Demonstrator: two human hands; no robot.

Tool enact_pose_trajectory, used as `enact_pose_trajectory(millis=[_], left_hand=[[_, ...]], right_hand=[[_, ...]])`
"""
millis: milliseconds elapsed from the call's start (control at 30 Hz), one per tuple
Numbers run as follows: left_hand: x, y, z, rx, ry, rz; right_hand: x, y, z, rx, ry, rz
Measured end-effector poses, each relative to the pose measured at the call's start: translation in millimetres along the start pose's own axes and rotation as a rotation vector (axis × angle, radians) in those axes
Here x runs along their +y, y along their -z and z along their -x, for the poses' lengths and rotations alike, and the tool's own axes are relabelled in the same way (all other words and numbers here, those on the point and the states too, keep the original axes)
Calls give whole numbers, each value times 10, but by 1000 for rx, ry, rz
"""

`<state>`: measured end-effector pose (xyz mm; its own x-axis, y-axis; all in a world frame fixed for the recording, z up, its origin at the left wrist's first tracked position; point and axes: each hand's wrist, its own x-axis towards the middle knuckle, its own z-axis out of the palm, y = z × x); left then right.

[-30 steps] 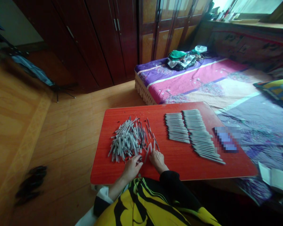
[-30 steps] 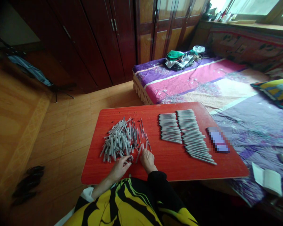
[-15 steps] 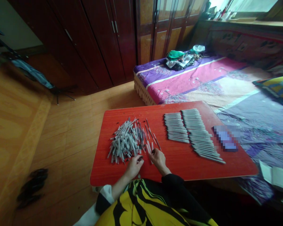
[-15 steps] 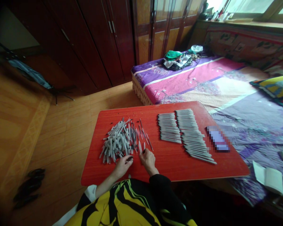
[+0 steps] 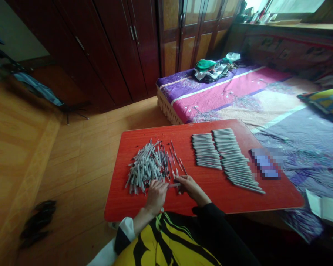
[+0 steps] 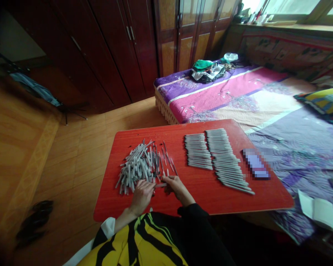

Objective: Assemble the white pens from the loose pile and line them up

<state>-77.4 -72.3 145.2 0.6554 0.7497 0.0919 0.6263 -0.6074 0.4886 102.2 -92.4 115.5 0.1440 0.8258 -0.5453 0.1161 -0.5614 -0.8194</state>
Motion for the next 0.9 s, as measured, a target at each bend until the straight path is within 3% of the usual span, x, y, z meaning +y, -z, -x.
enact_pose_trajectory(millis=[67,167,267,433,667,900], left_hand=[[-28,-42,20,-12,98,37],[-40,-81,43,-28,207,102],[-21,-98,60,-54,248,136],[-2,-99,80,-69,285,149],[-88,-129,130,-61,447,265],[-89,-150,105,-46,575,411]], right_hand=[[12,144,-174,198,-4,196],[-3,303,-475,349,-30,348],[-51,344,-736,430,-51,462],[-88,294,-968,453,-59,516],[-42,309,-951,475,-15,339],[-196,116,-638,505,124,-175]])
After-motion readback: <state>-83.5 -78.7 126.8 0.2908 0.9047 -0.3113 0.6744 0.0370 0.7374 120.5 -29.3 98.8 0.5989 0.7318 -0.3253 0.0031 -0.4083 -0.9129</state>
